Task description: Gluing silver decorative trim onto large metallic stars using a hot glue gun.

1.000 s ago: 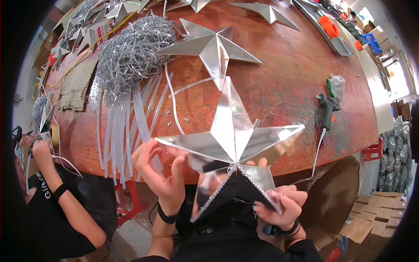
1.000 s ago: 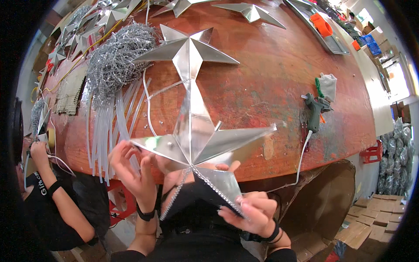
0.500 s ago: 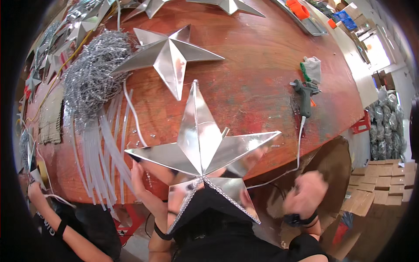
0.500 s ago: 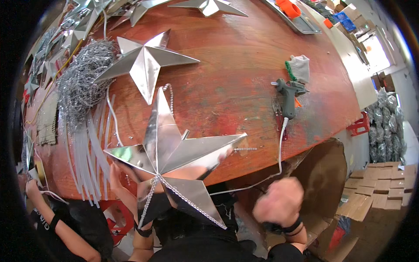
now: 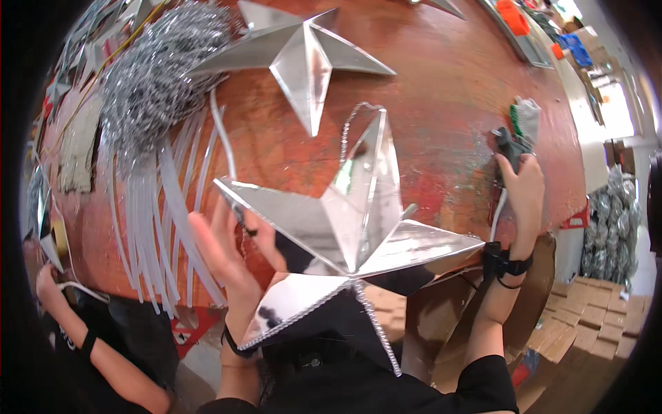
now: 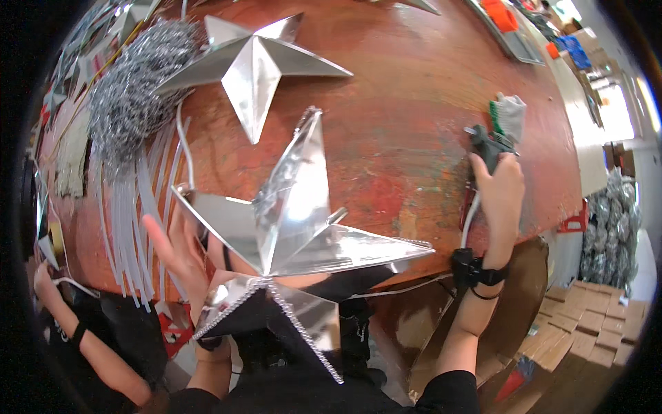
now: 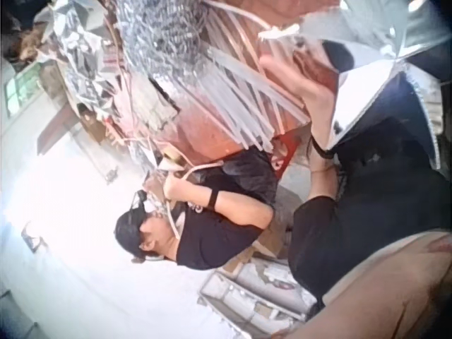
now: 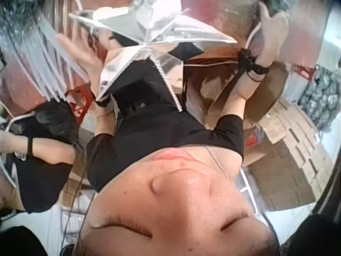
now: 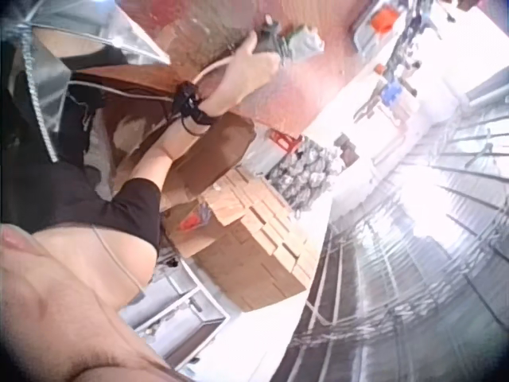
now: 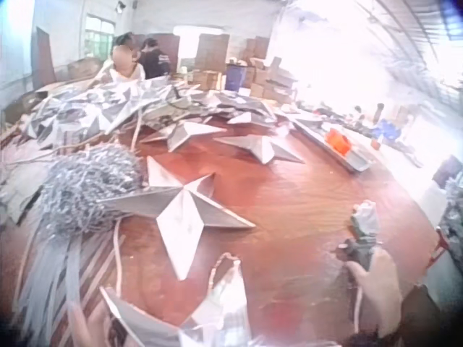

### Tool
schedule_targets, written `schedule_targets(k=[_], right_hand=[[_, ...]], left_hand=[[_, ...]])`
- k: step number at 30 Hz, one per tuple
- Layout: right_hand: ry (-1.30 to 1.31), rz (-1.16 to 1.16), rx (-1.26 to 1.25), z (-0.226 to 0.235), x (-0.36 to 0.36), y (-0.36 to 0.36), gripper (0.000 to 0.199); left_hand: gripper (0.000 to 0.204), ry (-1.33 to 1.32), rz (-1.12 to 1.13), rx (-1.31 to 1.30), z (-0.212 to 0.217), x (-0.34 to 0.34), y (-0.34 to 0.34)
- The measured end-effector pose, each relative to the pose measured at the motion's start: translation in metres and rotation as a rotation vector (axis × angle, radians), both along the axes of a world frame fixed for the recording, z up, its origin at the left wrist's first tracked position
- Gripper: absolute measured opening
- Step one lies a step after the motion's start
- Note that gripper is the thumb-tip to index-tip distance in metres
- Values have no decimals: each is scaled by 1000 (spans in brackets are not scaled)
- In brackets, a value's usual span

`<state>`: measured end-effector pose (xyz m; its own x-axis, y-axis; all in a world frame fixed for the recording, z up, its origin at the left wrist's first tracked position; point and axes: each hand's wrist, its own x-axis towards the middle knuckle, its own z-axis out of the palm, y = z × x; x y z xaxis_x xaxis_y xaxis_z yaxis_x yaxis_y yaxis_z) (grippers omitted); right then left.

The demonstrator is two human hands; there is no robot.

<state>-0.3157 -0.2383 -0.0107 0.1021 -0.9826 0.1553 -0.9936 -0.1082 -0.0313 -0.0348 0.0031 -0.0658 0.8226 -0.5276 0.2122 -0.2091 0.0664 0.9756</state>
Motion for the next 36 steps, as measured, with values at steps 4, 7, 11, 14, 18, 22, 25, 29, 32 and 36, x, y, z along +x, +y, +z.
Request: schedule_targets(k=[4, 7, 11, 14, 18, 22, 25, 29, 32, 36], right_hand=[[-282, 46, -101, -3, -29, 3, 50], [-893, 201, -187, 4, -44, 22, 48], [-1441, 103, -53, 29, -28, 76, 44], [-2055, 624, 745, 29, -1, 109, 49], [-1888, 407, 799, 27, 24, 143, 61], [-1770, 375, 657, 36, 41, 150, 76], [-1739, 441, 748, 38, 43, 154, 81], [-1990, 450, 672, 20, 73, 166, 77], [-2015, 699, 634, 19, 77, 163, 75], [-1806, 360, 671, 40, 74, 167, 76]], left_hand=[[41, -595, -333, 214, -28, 20, 19], [41, -581, -313, 235, -20, 8, 20], [41, -622, -329, 263, -5, 12, 20], [41, -618, -332, 280, -7, 12, 25], [42, -612, -350, 287, -6, 9, 22], [43, -603, -369, 282, -3, 7, 33], [44, -594, -379, 280, -4, 7, 40], [46, -586, -383, 281, -4, 7, 42], [46, -575, -385, 284, -3, 7, 40], [48, -567, -386, 292, -3, 7, 42]])
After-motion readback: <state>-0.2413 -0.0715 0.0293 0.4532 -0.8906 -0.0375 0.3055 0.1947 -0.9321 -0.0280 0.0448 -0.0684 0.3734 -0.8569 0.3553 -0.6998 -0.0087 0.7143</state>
